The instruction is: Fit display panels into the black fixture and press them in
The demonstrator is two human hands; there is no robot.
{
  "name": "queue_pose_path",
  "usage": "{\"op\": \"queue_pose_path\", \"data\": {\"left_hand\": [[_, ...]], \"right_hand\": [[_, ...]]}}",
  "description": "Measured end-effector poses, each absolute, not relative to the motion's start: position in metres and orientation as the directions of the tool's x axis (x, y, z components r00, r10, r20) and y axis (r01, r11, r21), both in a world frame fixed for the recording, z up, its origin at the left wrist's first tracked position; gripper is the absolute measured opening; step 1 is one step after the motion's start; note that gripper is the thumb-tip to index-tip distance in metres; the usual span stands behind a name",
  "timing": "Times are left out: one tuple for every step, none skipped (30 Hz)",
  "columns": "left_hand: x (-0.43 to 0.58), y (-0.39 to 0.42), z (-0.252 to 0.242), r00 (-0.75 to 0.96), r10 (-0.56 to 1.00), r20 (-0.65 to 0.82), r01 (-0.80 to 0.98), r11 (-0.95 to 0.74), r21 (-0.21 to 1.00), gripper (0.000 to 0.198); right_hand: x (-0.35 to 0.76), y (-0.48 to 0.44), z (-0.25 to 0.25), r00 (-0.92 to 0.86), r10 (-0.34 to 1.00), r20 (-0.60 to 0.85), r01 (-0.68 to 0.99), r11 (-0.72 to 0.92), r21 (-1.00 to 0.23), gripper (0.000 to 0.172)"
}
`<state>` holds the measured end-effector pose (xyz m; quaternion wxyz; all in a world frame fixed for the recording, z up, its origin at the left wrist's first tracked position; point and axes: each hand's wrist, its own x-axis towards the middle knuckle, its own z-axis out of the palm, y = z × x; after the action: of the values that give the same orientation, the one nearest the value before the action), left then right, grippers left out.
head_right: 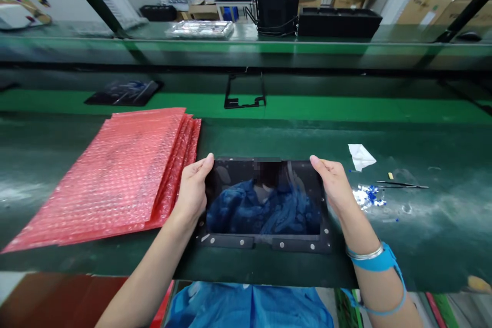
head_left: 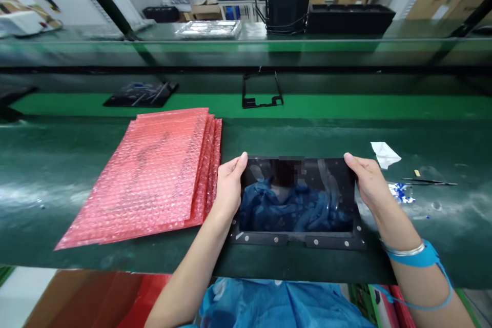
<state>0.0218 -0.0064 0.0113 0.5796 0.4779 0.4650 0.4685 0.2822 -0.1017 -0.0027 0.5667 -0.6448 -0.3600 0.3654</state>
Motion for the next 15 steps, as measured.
{"op": "queue_pose_path", "data": {"left_hand": [[0.023,-0.007,0.013,0.107,0.991,-0.085,-0.125,0.098,0.987,0.045],[0.024,-0.008,0.014,0.086,0.993,-0.079,-0.144,0.091,0.985,0.045],[0.024,-0.008,0.016,0.061,0.995,-0.078,-0.166,0.087,0.982,0.045],[0.024,-0.007,0.018,0.027,0.996,-0.082,-0.199,0.086,0.976,0.045],[0.023,-0.007,0.019,-0.012,0.996,-0.089,-0.236,0.083,0.968,0.045],[0.023,-0.006,0.020,-0.052,0.994,-0.095,-0.272,0.078,0.959,0.046],[0.022,-0.005,0.021,-0.082,0.991,-0.102,-0.303,0.072,0.950,0.046],[0.020,-0.005,0.021,-0.092,0.990,-0.110,-0.323,0.074,0.943,0.046],[0.019,-0.006,0.022,-0.080,0.989,-0.121,-0.335,0.088,0.938,0.047],[0.017,-0.007,0.024,-0.045,0.990,-0.132,-0.333,0.110,0.936,0.046],[0.014,-0.010,0.027,0.003,0.991,-0.131,-0.316,0.125,0.940,0.044],[0.009,-0.013,0.031,0.058,0.992,-0.111,-0.282,0.123,0.951,0.041],[0.003,-0.017,0.036,0.107,0.992,-0.063,-0.231,0.086,0.969,0.042],[-0.004,-0.021,0.043,0.136,0.991,0.014,-0.161,0.008,0.987,0.049],[-0.014,-0.024,0.049,0.145,0.984,0.107,-0.066,-0.098,0.993,0.057]], "right_hand": [[0.284,-0.103,-0.002,0.461,0.884,-0.077,0.052,-0.114,-0.992,0.059],[0.285,-0.106,0.000,0.443,0.892,-0.091,0.059,-0.131,-0.990,0.056],[0.286,-0.110,0.001,0.407,0.906,-0.115,0.066,-0.155,-0.986,0.053],[0.286,-0.115,0.002,0.357,0.922,-0.148,0.068,-0.184,-0.981,0.051],[0.285,-0.120,0.003,0.311,0.933,-0.181,0.062,-0.210,-0.976,0.050],[0.284,-0.125,0.003,0.281,0.937,-0.207,0.047,-0.229,-0.972,0.049],[0.283,-0.129,0.002,0.277,0.935,-0.222,0.021,-0.237,-0.971,0.048],[0.282,-0.132,0.001,0.300,0.927,-0.226,-0.010,-0.234,-0.972,0.047],[0.283,-0.131,0.000,0.346,0.913,-0.217,-0.037,-0.217,-0.975,0.047],[0.286,-0.128,-0.001,0.404,0.894,-0.193,-0.049,-0.189,-0.981,0.047],[0.291,-0.122,-0.001,0.455,0.874,-0.168,-0.043,-0.167,-0.985,0.046],[0.299,-0.112,-0.002,0.496,0.856,-0.145,-0.023,-0.154,-0.988,0.046],[0.308,-0.099,-0.001,0.531,0.839,-0.121,0.004,-0.145,-0.989,0.045],[0.319,-0.084,0.000,0.558,0.824,-0.098,0.033,-0.140,-0.990,0.043],[0.330,-0.067,0.002,0.581,0.810,-0.074,0.061,-0.135,-0.989,0.041]]}}
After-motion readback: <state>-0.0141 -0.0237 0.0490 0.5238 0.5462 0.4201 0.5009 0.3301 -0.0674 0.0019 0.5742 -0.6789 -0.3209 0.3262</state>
